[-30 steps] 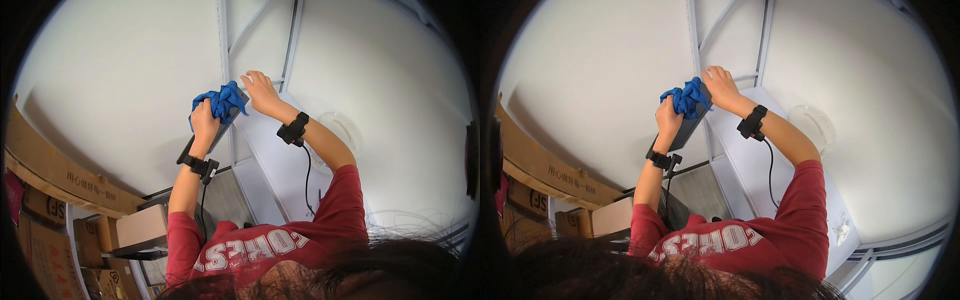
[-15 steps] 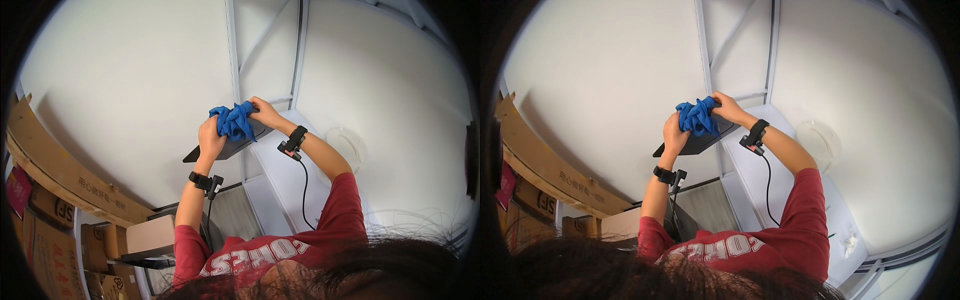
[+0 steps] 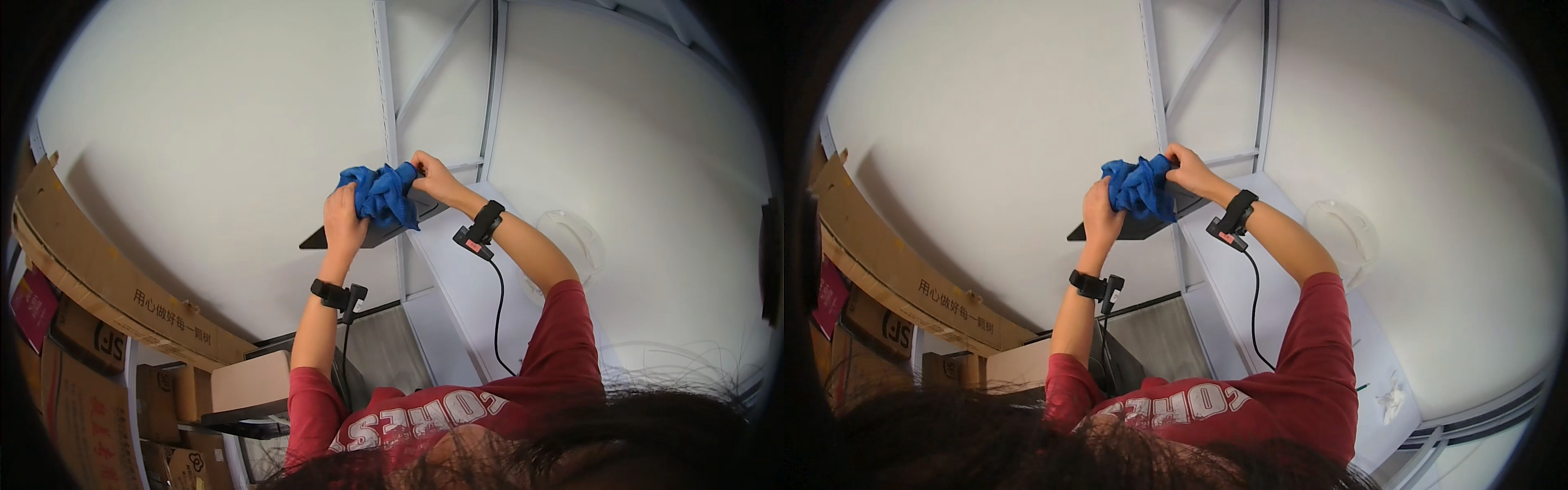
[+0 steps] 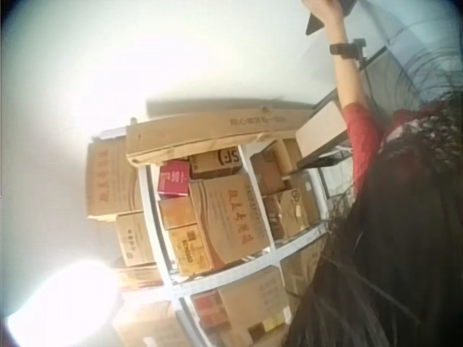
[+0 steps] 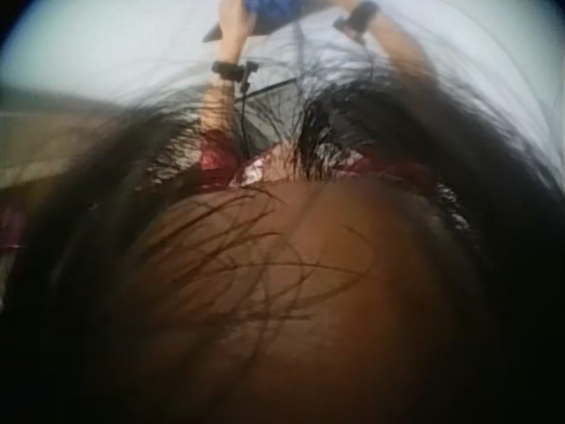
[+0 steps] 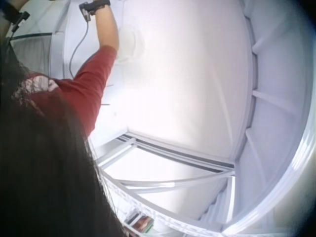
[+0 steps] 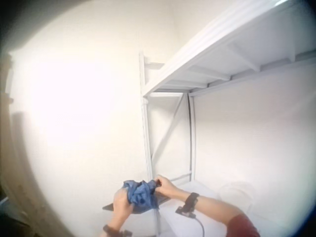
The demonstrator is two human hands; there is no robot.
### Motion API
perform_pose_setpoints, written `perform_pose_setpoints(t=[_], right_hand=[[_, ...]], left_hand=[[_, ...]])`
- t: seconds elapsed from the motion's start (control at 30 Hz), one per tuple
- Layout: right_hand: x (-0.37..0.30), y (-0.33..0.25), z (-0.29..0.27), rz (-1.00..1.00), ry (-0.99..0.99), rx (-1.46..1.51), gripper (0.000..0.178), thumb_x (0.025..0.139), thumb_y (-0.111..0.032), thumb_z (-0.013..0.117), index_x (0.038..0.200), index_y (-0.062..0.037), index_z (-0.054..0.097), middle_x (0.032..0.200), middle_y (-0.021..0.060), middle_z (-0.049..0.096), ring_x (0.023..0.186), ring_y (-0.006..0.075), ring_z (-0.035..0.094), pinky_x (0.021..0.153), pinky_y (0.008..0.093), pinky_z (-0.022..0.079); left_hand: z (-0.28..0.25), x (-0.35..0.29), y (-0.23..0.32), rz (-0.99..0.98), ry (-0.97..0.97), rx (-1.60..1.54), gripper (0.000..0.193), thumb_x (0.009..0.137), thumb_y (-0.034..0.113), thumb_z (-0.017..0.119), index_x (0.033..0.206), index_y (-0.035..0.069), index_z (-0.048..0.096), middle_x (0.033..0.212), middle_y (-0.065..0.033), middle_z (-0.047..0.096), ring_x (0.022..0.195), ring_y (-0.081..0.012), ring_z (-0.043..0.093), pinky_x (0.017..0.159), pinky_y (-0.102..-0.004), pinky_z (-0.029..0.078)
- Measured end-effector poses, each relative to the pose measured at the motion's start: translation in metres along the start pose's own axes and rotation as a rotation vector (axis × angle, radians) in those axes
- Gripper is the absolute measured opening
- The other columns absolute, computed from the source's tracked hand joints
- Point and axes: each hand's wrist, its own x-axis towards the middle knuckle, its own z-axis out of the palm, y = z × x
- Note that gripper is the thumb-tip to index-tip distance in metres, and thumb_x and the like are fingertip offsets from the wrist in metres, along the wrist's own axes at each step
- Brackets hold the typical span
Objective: The person wipes a black rectangular panel with a blue cloth, then uses a screwdriver to fasten screws into the panel's back. The panel is placed on a beige box while the person works in a storage area with shelves and cardboard boxes.
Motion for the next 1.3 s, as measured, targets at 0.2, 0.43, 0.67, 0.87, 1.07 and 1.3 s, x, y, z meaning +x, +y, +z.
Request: perform_pose_setpoints(t=[0.2,0.43,0.67,0.87,1.07,1.3], right_hand=[[-0.013,-0.001,-0.026,0.019,0.100,0.009,0.024,0.073,-0.010,0.069,0.079,-0.0051,0.047,0.073,-0.0002,0.045,0.069,0.0103,0.041,0.064,0.0245,0.036],[-0.024,0.004,-0.055,-0.050,0.200,-0.075,0.029,0.077,-0.017,0.072,0.079,-0.0080,0.045,0.074,-0.0032,0.041,0.070,0.0073,0.038,0.063,0.0223,0.034],[-0.022,-0.032,-0.084,-0.060,0.421,-0.072,0.033,0.076,-0.019,0.073,0.079,-0.0054,0.044,0.072,-0.0007,0.042,0.068,0.0098,0.039,0.062,0.0247,0.036],[-0.022,-0.063,-0.075,-0.097,0.701,-0.223,0.034,0.078,-0.021,0.072,0.079,-0.0052,0.043,0.072,-0.0001,0.043,0.069,0.0094,0.040,0.064,0.0237,0.037],[-0.018,-0.065,-0.077,-0.200,0.802,-0.003,0.034,0.079,-0.019,0.072,0.084,-0.0061,0.041,0.076,-0.0016,0.041,0.070,0.0077,0.038,0.065,0.0216,0.037],[-0.022,-0.065,-0.078,-0.260,0.831,0.048,0.032,0.080,-0.013,0.071,0.086,-0.0052,0.041,0.079,-0.0011,0.041,0.073,0.0064,0.038,0.066,0.0197,0.036]], left_hand=[[0.005,-0.016,-0.019,0.017,0.070,0.117,0.060,0.058,-0.005,0.065,0.115,0.002,0.048,0.109,-0.0152,0.055,0.101,-0.0348,0.051,0.088,-0.0418,0.039],[0.027,-0.049,-0.080,-0.199,0.078,0.289,0.053,0.066,-0.004,0.060,0.117,0.003,0.048,0.110,-0.0137,0.056,0.101,-0.0327,0.053,0.087,-0.0408,0.040],[0.011,-0.044,-0.087,-0.644,0.045,0.374,0.047,0.065,0.014,0.065,0.107,0.006,0.046,0.098,-0.0169,0.059,0.088,-0.0376,0.058,0.072,-0.0466,0.048],[0.029,-0.030,-0.071,-0.778,-0.165,0.310,0.052,0.068,0.029,0.067,0.104,0.000,0.043,0.087,-0.0212,0.064,0.081,-0.0393,0.063,0.072,-0.0463,0.049],[0.071,-0.008,-0.022,-0.717,-0.185,-0.022,0.066,0.070,0.035,0.070,0.111,-0.004,0.034,0.091,-0.0282,0.062,0.084,-0.0430,0.061,0.073,-0.0475,0.049],[0.162,-0.023,0.045,-0.605,-0.357,-0.513,0.067,0.072,0.024,0.070,0.117,-0.008,0.031,0.106,-0.0321,0.053,0.095,-0.0460,0.054,0.081,-0.0457,0.046]])
